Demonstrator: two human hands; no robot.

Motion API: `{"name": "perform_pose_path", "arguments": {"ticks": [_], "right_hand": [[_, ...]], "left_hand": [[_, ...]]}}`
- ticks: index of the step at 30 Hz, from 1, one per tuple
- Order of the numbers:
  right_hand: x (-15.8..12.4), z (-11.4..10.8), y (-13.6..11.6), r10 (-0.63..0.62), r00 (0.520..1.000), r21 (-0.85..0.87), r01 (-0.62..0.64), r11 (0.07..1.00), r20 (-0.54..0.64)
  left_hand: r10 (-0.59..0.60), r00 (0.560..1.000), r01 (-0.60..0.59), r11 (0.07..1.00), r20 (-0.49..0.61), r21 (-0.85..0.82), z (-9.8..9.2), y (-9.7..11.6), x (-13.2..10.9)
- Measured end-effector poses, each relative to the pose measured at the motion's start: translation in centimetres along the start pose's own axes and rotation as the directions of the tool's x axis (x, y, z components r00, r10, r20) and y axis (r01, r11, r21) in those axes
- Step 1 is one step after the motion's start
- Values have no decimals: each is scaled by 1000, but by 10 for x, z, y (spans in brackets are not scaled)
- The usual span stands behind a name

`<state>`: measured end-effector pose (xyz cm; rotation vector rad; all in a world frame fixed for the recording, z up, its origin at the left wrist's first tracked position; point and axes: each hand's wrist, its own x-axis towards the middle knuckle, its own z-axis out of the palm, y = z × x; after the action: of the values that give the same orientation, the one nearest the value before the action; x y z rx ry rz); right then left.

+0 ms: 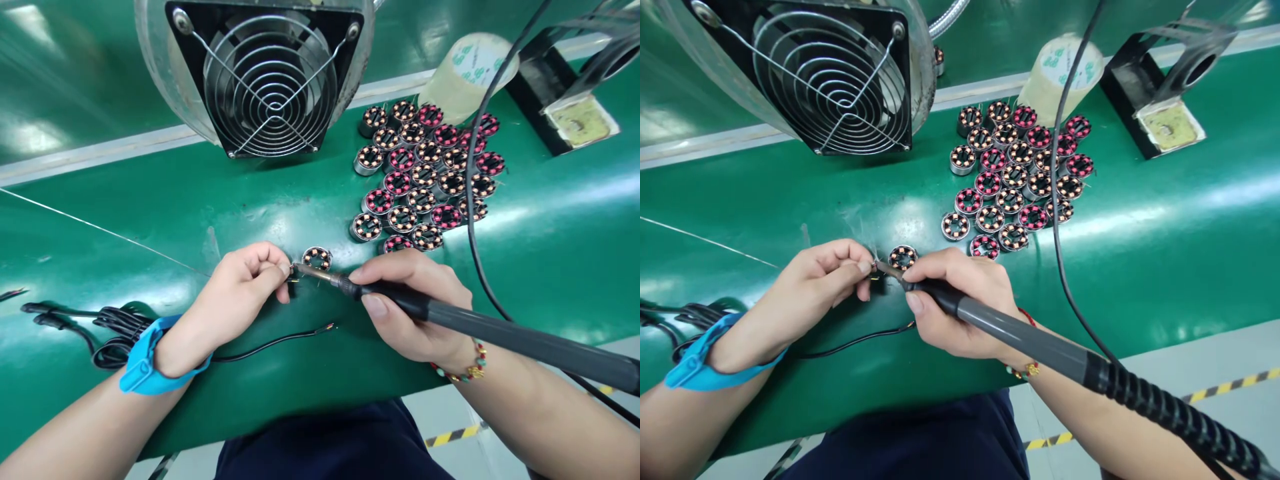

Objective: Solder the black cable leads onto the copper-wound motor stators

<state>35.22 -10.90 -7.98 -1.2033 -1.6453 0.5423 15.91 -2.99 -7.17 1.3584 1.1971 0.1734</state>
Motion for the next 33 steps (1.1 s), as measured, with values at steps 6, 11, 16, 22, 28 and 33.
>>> {"name": "perform_pose_path", "arguments": {"ticks": [6, 11, 16, 22, 28, 33], "right_hand": [[-3, 2, 0, 18, 999, -31, -19, 999, -49], [-1, 10, 7, 1, 999, -19, -1, 1000, 36], [3, 21, 14, 31, 991, -54, -24, 998, 128], [9, 30, 23, 9, 956, -139, 34, 990, 294], [9, 29, 25, -64, 973, -148, 98, 984, 224], [6, 31, 19, -135, 967, -193, 178, 965, 215]], "left_hand": [[8, 1000, -8, 1000, -14, -6, 0, 0, 1], [14, 1000, -14, 1000, -23, 12, 0, 0, 0], [11, 1000, -11, 1000, -16, 15, -1, 0, 0], [41, 999, -41, 999, -3, 8, -1, 1, 0], [84, 996, -84, 996, 25, 14, 1, 0, -2], [131, 991, -131, 991, 11, -8, 3, -4, -1]]}}
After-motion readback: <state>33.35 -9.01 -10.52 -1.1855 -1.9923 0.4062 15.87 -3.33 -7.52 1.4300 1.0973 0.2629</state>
